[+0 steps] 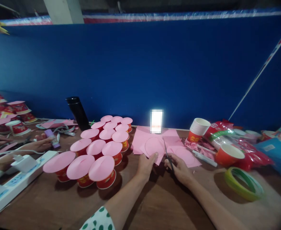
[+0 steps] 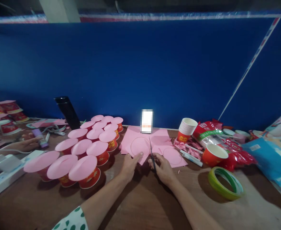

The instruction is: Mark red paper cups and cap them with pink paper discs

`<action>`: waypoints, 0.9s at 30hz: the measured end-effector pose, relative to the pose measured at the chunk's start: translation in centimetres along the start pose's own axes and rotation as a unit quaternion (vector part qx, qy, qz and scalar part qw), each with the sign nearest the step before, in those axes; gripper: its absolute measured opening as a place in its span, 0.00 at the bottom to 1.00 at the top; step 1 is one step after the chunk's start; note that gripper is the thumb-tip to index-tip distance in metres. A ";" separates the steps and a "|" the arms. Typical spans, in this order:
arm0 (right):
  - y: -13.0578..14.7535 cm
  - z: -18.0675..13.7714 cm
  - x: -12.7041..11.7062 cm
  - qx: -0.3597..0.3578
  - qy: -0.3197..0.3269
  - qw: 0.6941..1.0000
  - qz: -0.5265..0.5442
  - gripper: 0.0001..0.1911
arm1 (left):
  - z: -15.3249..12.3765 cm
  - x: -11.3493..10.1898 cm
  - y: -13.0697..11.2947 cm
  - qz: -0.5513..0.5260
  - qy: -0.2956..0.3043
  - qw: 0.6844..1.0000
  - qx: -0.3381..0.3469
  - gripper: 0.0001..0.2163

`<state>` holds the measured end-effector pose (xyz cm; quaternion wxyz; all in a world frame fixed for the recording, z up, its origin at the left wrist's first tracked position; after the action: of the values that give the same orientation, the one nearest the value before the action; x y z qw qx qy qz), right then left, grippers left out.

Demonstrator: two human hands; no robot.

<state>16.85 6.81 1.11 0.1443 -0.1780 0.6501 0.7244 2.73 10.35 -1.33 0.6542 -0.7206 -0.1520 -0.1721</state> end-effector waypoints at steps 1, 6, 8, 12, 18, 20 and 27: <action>0.0 0.0 0.0 0.001 0.000 1.000 -0.001 0.22 | 0.0 0.0 0.0 0.000 0.001 1.000 0.000 0.20; -0.1 0.0 0.0 0.003 -0.005 1.000 -0.003 0.21 | 0.1 -0.1 0.3 -0.002 -0.006 1.000 -0.011 0.20; -0.1 0.0 0.0 -0.001 -0.005 1.000 0.001 0.21 | 0.1 -0.1 0.2 -0.002 -0.007 1.000 -0.007 0.20; -0.3 0.0 0.0 0.002 0.001 1.000 -0.001 0.21 | 0.0 0.0 0.0 -0.005 -0.008 1.000 -0.008 0.19; -0.5 0.1 -0.1 -0.004 0.000 1.000 -0.004 0.20 | 0.0 0.2 -0.1 -0.003 0.005 1.000 -0.002 0.18; -0.5 0.1 -0.1 -0.003 0.000 1.000 -0.002 0.21 | 0.0 0.1 -0.2 -0.006 0.003 1.000 0.006 0.18; -0.4 0.0 -0.1 0.010 0.003 1.000 0.006 0.22 | 0.1 0.2 -0.1 -0.013 0.000 1.000 0.001 0.17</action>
<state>17.12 6.83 0.80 0.1403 -0.1744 0.6591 0.7180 2.83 10.45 -1.14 0.6526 -0.7179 -0.1619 -0.1804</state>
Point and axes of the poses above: each hand's wrist, its own z-axis towards the middle knuckle, its own x-axis out of the palm, y = z × x, the point moved 8 cm from there along z, towards the middle knuckle, and after that the axes turned 13 degrees about -z, right-handed, at the moved point
